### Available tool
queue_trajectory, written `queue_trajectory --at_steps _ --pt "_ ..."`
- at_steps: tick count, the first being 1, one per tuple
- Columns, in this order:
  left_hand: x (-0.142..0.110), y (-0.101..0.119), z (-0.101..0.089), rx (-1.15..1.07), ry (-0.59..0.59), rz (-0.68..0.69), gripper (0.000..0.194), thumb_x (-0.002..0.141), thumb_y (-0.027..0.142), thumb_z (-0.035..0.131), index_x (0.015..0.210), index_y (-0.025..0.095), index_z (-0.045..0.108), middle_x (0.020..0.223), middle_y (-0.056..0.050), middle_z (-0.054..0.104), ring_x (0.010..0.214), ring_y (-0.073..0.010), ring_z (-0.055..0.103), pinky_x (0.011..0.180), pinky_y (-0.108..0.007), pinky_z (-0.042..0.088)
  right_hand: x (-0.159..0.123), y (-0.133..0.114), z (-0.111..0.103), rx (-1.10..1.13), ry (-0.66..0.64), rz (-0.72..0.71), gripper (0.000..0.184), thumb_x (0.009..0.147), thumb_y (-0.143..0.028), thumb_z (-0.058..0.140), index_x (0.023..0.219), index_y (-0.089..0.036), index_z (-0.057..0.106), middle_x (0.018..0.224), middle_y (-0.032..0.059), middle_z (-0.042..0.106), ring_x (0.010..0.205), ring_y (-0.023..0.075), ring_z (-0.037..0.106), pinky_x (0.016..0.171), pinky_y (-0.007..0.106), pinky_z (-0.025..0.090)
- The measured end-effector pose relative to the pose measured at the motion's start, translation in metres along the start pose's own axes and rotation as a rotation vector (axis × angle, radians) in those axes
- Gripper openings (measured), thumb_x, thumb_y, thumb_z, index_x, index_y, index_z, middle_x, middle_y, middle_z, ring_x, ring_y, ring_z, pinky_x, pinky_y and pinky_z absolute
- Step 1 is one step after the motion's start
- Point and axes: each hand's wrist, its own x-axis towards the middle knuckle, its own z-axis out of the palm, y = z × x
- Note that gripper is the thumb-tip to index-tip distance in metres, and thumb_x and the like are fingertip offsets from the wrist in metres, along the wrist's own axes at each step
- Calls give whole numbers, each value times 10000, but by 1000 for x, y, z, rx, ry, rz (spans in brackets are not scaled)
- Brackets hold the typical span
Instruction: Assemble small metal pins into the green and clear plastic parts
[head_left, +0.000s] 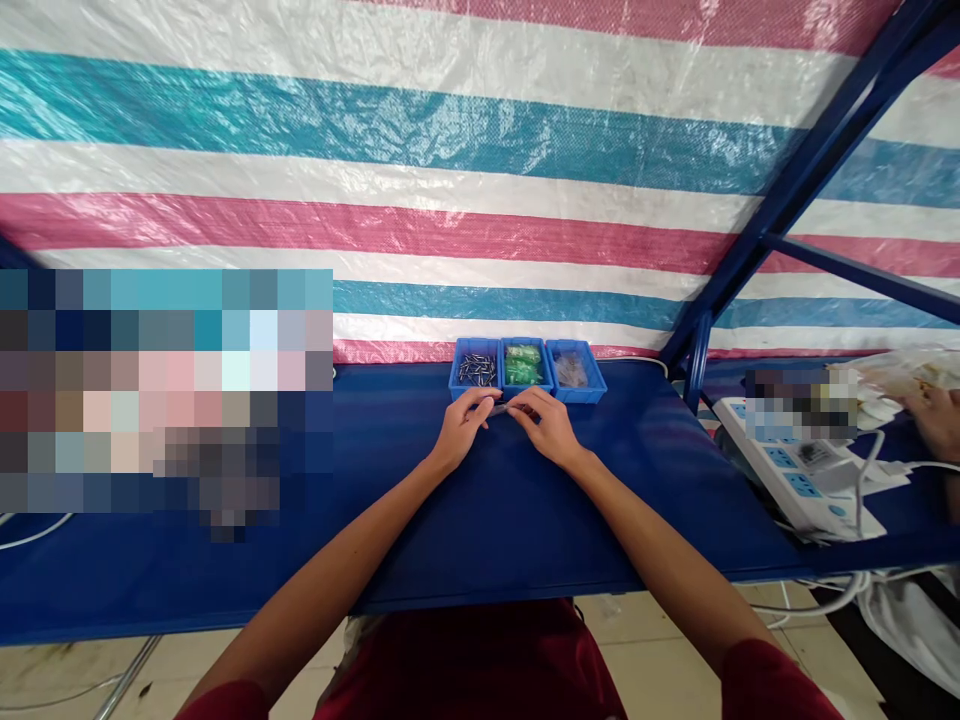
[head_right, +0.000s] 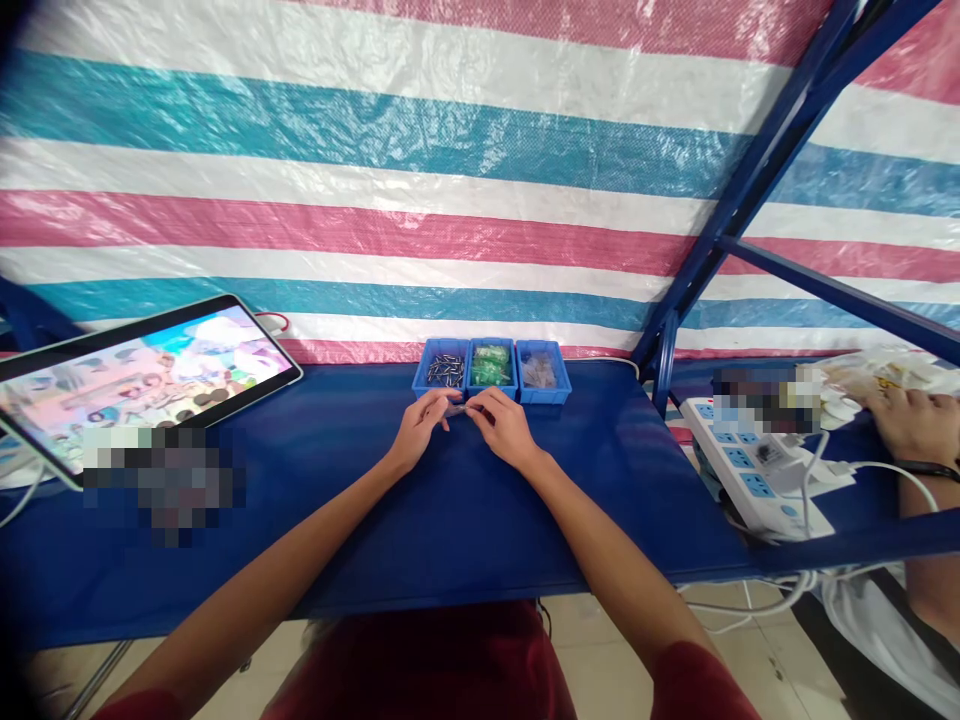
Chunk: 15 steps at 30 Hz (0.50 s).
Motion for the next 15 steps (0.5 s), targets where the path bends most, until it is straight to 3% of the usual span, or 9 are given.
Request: queue_trajectory --at_steps 3,9,15 --pt "-1 -1 -1 62 -33 45 339 832 462 585 923 150 684 952 -86 672 784 -163 612 607 -234 500 0 3 1 -12 9 10 223 919 -362 501 864 -204 649 784 50 606 679 161 563 614 281 474" --pt "-2 -4 2 55 -35 -2 296 777 427 655 860 142 660 705 -32 656 600 -131 594 566 -243 488 -2 6 2 -42 -4 38 261 925 -368 490 819 -197 657 729 41 589 657 159 557 611 279 460" --pt "0 5 0 -54 23 -43 404 761 405 691 1027 176 492 611 42 609 452 -71 499 530 -214 443 -2 5 0 -3 14 44 275 953 -293 405 1126 -212 603 850 52 608 673 149 573 635 279 492"
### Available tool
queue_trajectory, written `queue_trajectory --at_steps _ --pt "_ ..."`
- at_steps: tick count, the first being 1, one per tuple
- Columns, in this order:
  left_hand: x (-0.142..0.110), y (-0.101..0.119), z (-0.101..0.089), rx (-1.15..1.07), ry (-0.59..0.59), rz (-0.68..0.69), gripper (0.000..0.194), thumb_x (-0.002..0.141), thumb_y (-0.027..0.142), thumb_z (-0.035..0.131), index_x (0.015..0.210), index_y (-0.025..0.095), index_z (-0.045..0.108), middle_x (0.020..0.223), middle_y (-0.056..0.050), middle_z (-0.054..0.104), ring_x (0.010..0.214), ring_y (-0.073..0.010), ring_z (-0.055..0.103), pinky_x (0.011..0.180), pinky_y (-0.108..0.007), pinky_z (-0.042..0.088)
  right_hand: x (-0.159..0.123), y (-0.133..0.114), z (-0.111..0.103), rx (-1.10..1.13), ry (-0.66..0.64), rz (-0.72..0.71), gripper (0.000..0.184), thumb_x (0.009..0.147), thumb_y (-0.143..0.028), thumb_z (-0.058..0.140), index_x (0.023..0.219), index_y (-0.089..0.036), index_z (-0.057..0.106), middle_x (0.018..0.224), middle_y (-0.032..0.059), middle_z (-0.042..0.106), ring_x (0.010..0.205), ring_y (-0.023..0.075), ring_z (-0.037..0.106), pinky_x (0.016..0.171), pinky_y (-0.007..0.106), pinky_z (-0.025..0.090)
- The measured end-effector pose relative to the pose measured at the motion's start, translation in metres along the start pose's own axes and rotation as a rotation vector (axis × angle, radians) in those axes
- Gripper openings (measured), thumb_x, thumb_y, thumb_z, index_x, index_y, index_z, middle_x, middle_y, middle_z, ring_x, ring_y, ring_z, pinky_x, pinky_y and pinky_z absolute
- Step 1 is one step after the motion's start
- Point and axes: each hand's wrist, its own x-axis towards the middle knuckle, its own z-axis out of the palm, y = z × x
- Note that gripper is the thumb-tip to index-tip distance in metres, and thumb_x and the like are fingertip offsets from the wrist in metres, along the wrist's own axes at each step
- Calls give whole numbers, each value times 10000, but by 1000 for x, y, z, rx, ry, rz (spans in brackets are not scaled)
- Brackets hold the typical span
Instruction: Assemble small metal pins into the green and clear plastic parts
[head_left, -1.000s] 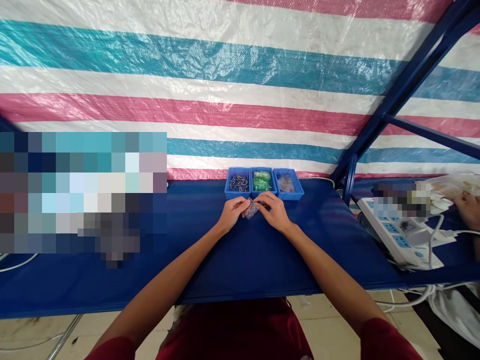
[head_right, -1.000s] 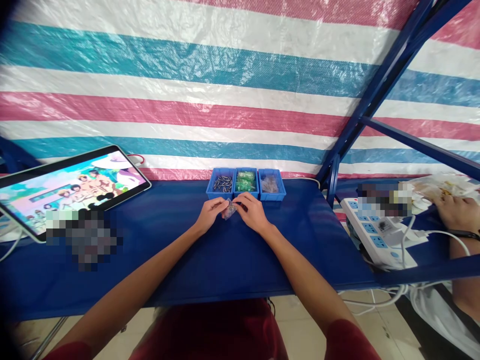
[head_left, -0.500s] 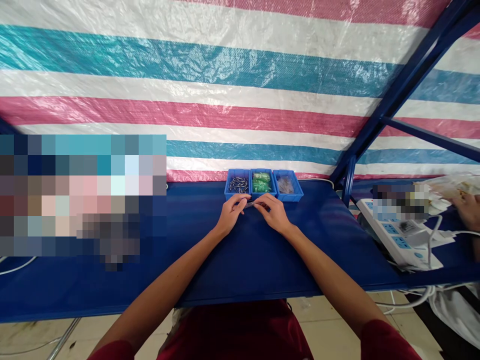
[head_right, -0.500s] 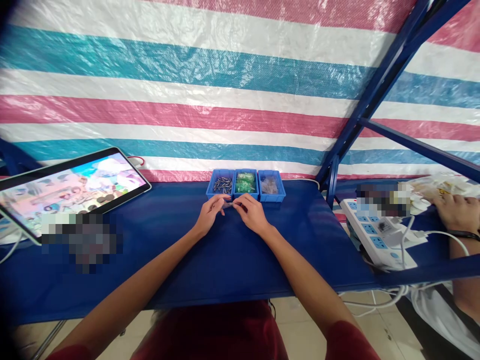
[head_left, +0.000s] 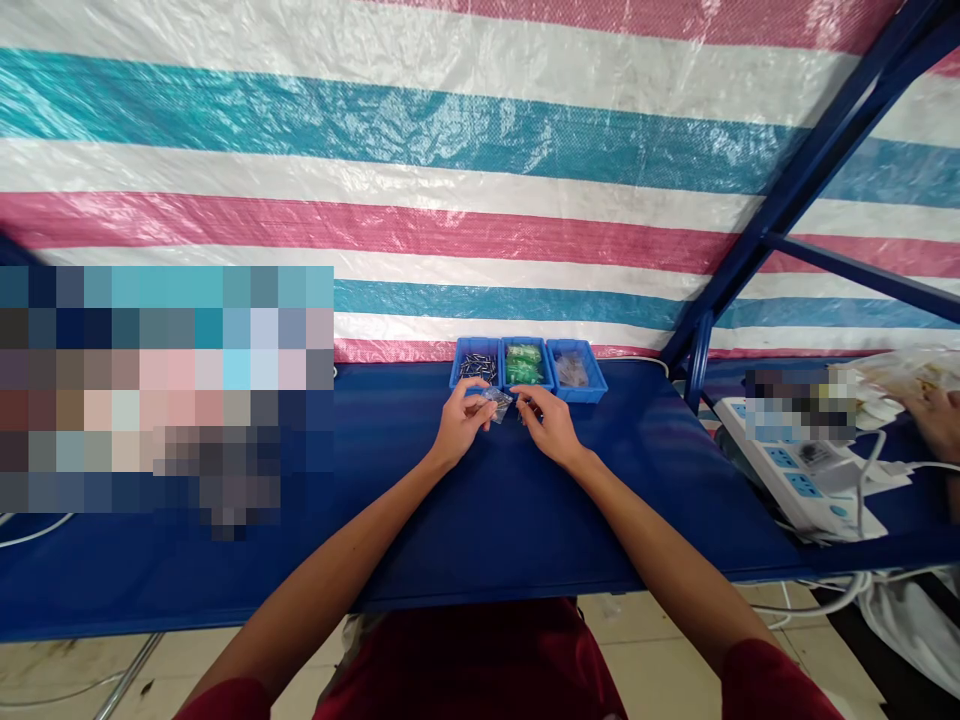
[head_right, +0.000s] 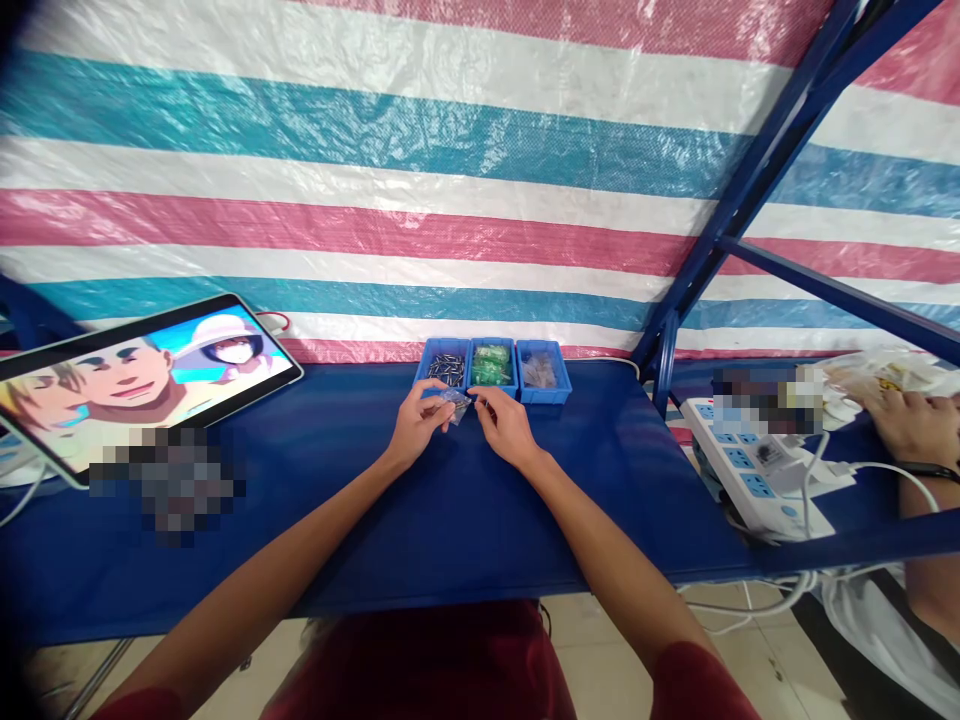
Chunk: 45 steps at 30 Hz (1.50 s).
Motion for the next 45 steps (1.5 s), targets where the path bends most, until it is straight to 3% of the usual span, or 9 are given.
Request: queue_trajectory --at_steps 6,17,23,26,30,35,40,42,45 --pt "2 -2 -1 -89 -26 -3 434 756 423 700 1020 182 453 594 51 600 419 -69 486 519 -222 425 0 -2 -1 5 -26 -59 213 913 -287 496 1067 -232 633 965 66 600 667 137 564 602 273 510" --pt "3 -7 -1 -113 -114 -27 363 788 444 659 975 160 532 634 24 599 446 -81 514 498 -231 444 1 2 1 -7 -5 -38 195 915 -358 517 917 -206 641 869 58 612 698 152 568 618 272 489" --pt "3 -11 -2 109 -31 80 315 765 453 670 874 157 682 1034 -89 597 830 -163 600 593 -230 507 1 0 1 -52 16 8 268 930 -395 478 819 -194 615 738 33 573 636 144 537 589 262 451" --pt "3 -13 -2 132 -8 65 283 764 428 677 804 148 677 881 -64 634 767 -152 603 622 -237 499 1 -1 0 -66 3 5 290 948 -375 434 821 -192 620 716 35 583 639 152 546 615 272 452" --pt "4 -11 -2 26 -55 -36 340 794 465 634 746 129 625 601 -10 600 535 -107 545 522 -222 443 0 -1 -1 -4 5 -1 284 961 -312 382 1094 -204 609 840 51 617 643 143 561 628 275 482" --pt "4 -4 -2 -27 -110 -70 409 789 493 633 621 125 580 562 -13 588 483 -94 525 489 -218 428 0 -1 0 15 -38 -72 256 931 -302 460 1110 -229 628 996 69 602 684 130 571 620 260 504" --pt "2 -5 -2 -26 -114 -91 464 816 529 584 584 128 557 503 -8 547 441 -87 501 445 -209 405 1 -2 1 -2 -25 -58 221 924 -346 489 968 -214 661 919 71 620 759 161 589 649 269 505" --pt "3 -6 -3 -39 -63 -75 456 832 541 554 639 127 571 545 -11 559 451 -83 504 429 -199 398 1 -3 1 1 -24 -50 220 926 -350 486 937 -205 651 873 65 621 746 161 586 648 270 498" --pt "3 -6 -3 -47 16 -23 388 823 520 574 885 140 617 712 -27 611 541 -92 544 424 -182 408 2 -5 0 -14 -10 -27 231 922 -358 485 885 -191 640 794 52 609 685 153 568 621 266 477"
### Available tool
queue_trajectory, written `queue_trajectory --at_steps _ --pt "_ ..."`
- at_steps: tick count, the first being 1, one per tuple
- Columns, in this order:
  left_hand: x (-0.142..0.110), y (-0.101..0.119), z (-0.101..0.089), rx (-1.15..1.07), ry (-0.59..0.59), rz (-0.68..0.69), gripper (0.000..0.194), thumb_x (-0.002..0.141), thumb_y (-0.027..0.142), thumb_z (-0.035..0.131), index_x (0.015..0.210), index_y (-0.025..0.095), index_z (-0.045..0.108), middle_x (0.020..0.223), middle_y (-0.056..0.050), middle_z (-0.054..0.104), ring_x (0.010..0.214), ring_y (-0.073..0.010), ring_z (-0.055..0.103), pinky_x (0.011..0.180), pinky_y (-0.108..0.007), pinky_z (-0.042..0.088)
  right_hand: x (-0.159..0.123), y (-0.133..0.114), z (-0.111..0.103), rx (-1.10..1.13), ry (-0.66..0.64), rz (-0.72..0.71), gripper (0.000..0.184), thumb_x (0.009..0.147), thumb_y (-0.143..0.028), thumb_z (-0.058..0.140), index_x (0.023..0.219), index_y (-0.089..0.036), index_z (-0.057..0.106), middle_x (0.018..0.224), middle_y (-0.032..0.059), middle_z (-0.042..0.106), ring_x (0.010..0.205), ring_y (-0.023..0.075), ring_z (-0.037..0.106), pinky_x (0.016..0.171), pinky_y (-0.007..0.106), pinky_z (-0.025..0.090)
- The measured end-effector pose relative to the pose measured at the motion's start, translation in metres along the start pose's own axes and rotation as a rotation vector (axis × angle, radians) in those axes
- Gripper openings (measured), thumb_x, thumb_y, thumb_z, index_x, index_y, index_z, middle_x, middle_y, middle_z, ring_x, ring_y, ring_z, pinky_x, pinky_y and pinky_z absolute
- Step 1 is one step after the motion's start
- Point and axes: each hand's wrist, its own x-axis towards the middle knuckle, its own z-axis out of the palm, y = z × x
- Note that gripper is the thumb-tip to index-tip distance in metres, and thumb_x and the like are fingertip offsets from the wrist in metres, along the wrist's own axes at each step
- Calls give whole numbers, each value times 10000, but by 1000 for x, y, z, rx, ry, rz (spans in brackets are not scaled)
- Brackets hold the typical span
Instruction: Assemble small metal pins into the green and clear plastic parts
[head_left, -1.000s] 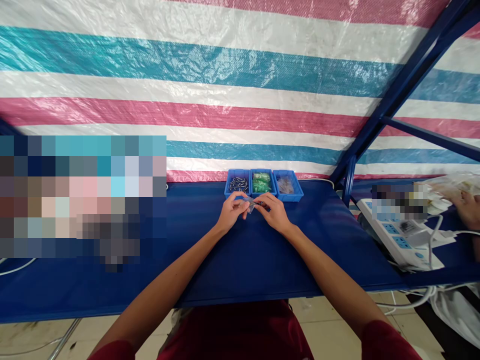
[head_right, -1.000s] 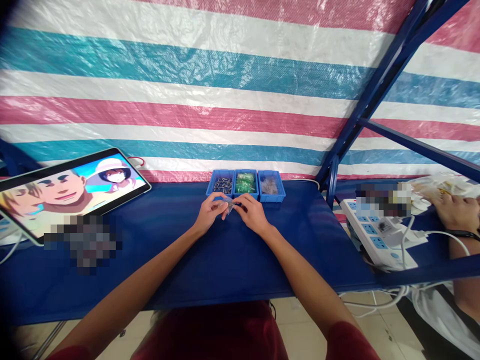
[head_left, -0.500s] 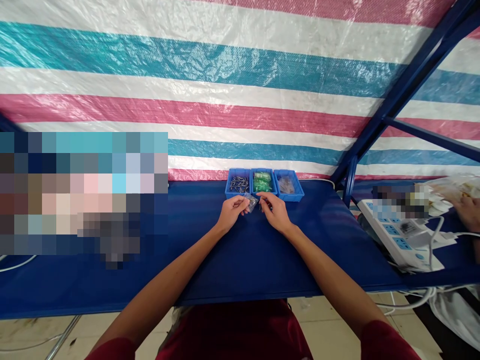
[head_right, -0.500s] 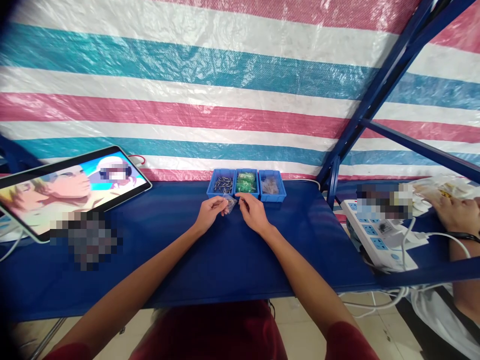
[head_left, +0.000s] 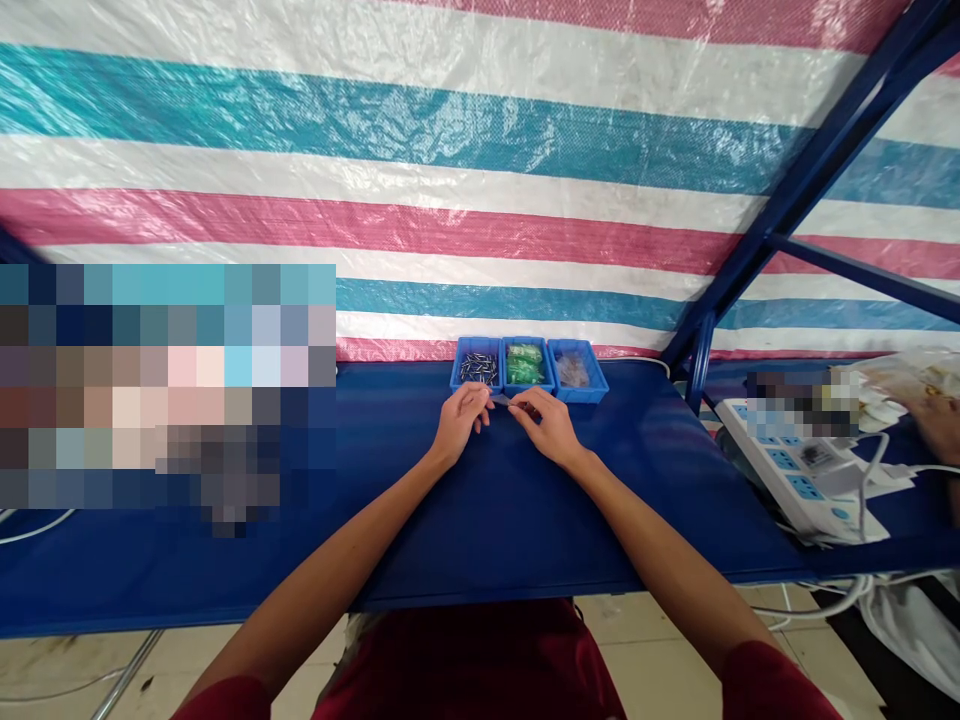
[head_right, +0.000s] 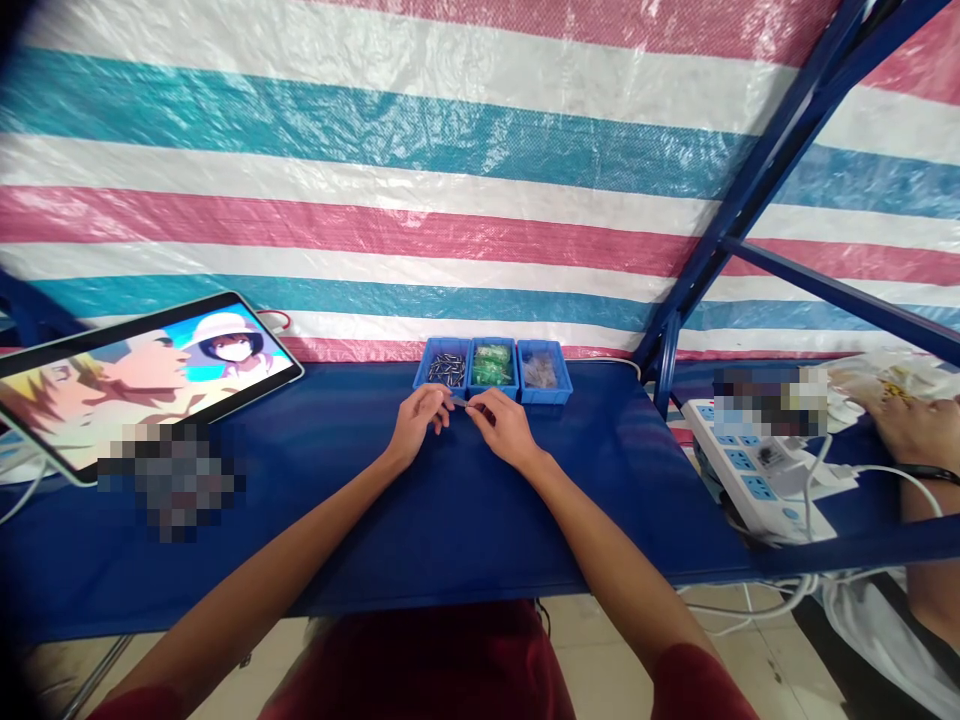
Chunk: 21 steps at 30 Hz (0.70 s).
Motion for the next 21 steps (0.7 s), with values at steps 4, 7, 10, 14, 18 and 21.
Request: queue_trajectory --at_steps 4,7,10,14,18,21 --pt "-1 -1 1 105 -18 34 373 773 464 650 957 140 650 822 -53 649 653 -126 579 462 -193 439 0 0 0 -24 17 38 243 915 -370 482 858 -188 632 754 42 606 627 143 546 592 261 456" --pt "-2 -5 1 159 -59 35 319 763 433 663 855 128 669 712 -42 649 612 -131 582 467 -204 436 0 1 0 -26 11 57 247 906 -376 485 849 -187 632 746 41 613 617 141 548 586 259 454" --pt "-3 -8 1 192 -61 55 279 777 403 653 838 131 672 633 -25 634 570 -125 581 483 -208 436 -1 2 1 -5 -8 81 245 897 -387 495 878 -186 634 756 40 624 612 138 552 577 255 456" --pt "-3 -6 -1 276 -42 98 265 780 397 647 809 135 678 684 -39 656 613 -137 600 511 -213 446 -1 2 2 13 -15 89 244 890 -401 513 909 -193 637 762 38 629 609 138 554 572 255 460" --pt "-3 -3 -1 349 -29 142 271 789 410 633 793 142 674 730 -40 652 648 -140 587 527 -215 447 -1 2 2 4 -20 70 225 893 -379 510 854 -195 632 745 39 619 628 146 564 583 259 454" --pt "-4 -2 0 390 -23 166 265 807 403 613 793 144 667 706 -27 621 630 -127 557 527 -211 433 -1 2 1 -4 -22 67 210 890 -362 512 836 -191 622 720 34 609 609 145 554 577 259 446"
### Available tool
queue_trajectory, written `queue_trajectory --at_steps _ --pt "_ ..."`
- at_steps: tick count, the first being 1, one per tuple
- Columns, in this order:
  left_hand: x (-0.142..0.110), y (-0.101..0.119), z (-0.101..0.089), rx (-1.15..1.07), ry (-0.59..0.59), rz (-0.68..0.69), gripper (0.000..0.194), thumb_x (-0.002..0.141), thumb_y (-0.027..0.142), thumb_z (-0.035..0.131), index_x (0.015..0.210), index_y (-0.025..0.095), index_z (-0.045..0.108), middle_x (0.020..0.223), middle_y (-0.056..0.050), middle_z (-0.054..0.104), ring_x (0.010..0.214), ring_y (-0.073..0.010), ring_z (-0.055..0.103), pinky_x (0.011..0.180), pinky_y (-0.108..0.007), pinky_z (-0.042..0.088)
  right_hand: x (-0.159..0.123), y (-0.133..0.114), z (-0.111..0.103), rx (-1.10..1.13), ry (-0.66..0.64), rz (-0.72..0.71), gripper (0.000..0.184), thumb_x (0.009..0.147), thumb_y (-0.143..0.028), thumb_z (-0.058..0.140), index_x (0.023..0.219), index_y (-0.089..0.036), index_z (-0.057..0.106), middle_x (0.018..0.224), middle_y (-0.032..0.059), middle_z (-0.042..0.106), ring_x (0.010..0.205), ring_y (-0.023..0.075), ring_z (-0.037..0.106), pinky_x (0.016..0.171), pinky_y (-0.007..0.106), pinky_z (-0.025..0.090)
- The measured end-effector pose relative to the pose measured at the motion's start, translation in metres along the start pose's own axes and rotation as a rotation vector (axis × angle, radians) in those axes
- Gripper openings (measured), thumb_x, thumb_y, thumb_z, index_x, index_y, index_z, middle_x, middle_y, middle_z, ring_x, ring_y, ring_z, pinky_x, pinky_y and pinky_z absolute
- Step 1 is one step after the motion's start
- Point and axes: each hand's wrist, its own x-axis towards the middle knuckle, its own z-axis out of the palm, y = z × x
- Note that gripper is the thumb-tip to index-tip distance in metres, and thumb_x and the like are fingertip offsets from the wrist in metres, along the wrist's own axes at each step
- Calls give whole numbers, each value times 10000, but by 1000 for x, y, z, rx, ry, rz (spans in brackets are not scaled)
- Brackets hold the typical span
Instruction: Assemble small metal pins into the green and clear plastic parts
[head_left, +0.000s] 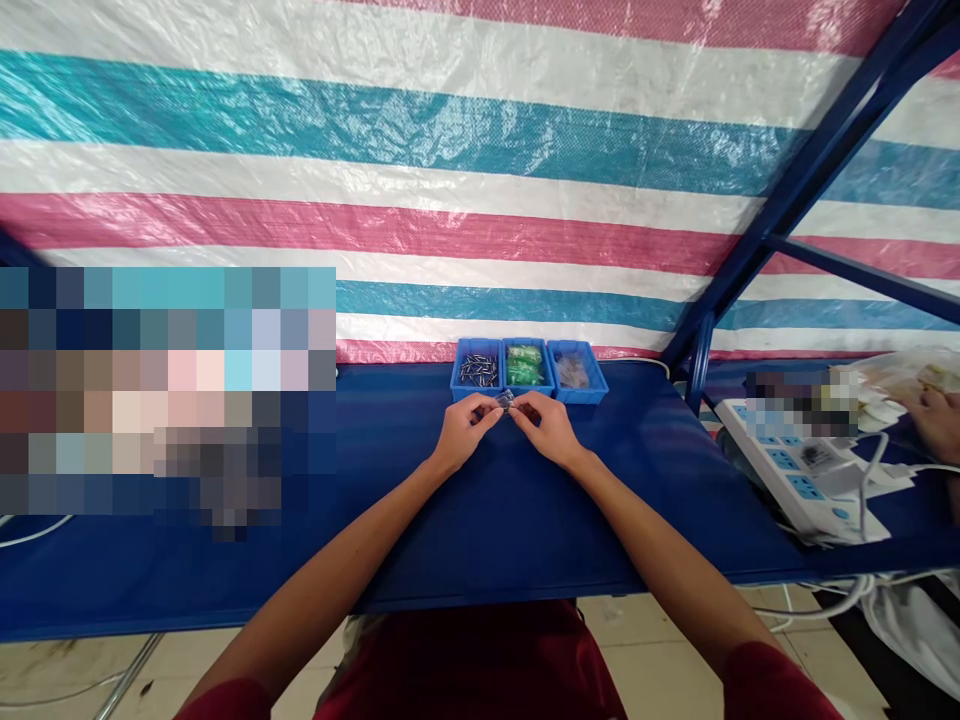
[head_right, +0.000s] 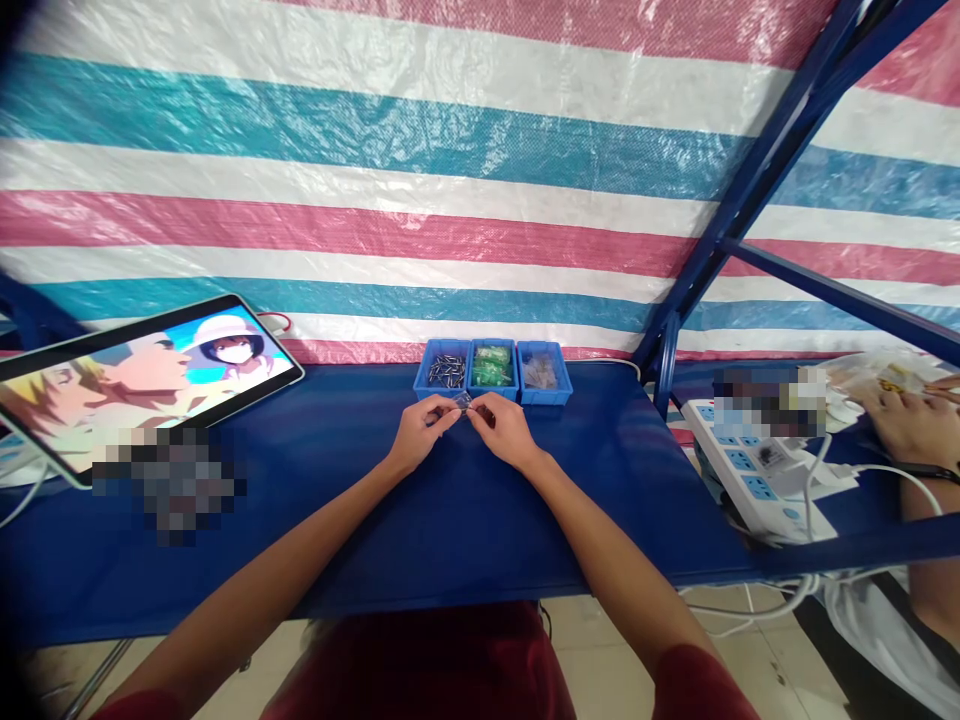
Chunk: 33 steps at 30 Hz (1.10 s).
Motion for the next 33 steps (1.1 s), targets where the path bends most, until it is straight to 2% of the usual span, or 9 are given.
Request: queue_trajectory --at_steps 15,23,33 --pt "-1 -1 2 136 5 53 234 841 363 575 788 153 665 689 -15 593 627 -118 519 563 -211 400 1 3 1 -34 -14 14 252 887 -379 500 775 -186 617 653 21 582 568 139 521 564 260 429" --pt "2 -1 -2 52 -21 70 248 834 388 590 785 158 665 699 -21 549 646 -126 502 574 -216 405 0 -2 0 -9 -14 21 274 911 -414 473 819 -193 605 722 26 572 623 142 525 589 257 426" --pt "1 -5 -1 -39 -52 77 241 825 385 599 792 157 670 704 -16 528 627 -127 504 569 -233 417 1 -8 -1 89 -98 25 261 930 -397 436 812 -195 554 728 12 521 633 133 515 576 244 426"
